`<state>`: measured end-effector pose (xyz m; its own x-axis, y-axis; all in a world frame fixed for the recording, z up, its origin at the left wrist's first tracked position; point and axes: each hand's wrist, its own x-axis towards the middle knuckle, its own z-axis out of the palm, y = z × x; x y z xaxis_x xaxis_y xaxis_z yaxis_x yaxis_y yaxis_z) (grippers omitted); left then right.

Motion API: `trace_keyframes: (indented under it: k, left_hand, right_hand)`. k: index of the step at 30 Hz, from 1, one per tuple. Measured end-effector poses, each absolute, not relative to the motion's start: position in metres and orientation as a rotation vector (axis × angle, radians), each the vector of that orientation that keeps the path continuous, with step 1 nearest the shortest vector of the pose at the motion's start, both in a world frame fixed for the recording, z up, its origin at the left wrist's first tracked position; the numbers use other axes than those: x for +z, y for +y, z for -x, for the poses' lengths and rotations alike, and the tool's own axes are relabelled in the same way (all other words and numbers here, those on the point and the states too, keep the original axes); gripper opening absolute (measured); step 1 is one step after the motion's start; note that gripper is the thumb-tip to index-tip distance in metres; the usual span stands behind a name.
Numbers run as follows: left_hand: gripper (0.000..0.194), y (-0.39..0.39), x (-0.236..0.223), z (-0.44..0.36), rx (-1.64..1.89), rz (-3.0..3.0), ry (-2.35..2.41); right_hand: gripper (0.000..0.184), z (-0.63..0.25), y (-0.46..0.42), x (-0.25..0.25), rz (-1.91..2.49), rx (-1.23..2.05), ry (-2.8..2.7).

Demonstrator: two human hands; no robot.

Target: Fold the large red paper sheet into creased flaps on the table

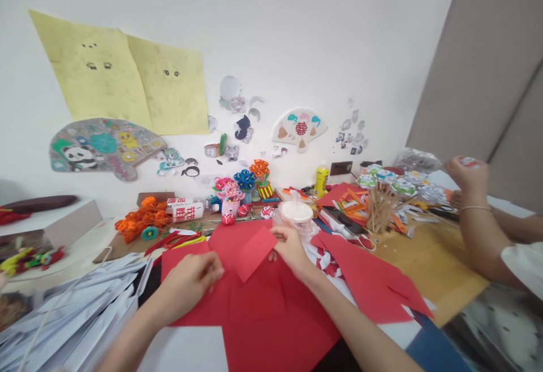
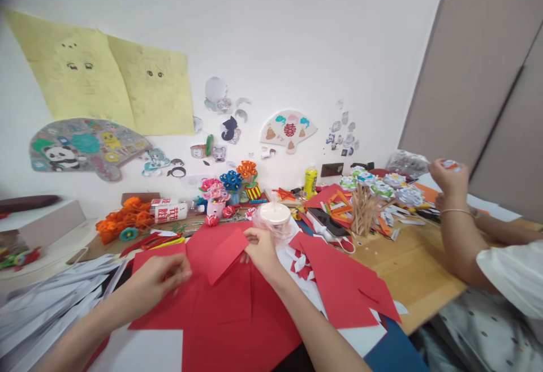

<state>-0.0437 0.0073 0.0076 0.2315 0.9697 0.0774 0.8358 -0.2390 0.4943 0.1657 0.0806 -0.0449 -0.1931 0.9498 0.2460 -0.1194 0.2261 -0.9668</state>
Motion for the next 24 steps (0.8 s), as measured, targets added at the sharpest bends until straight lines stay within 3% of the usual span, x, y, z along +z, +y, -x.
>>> trace_keyframes:
  k: [4, 8, 14, 24]
  left_hand:
    - [0.029, 0.009, 0.002, 0.020, 0.825, -2.258, 1.648]
    - [0.054, 0.008, -0.014, 0.005, 0.662, -2.418, 1.646]
    - [0.044, 0.007, -0.017, 0.007, 0.693, -2.371, 1.739]
    - [0.035, 0.011, -0.006, 0.008, 1.070, -2.019, 1.674]
  right_hand:
    - [0.013, -0.159, 0.079, -0.052, 0.901, 1.298, -1.534]
    - [0.018, -0.159, 0.080, -0.055, 0.870, 1.311, -1.556]
    - [0.022, -0.165, 0.080, -0.051, 0.830, 1.347, -1.534]
    - [0.024, -0.170, 0.068, -0.039, 0.653, 1.286, -1.663]
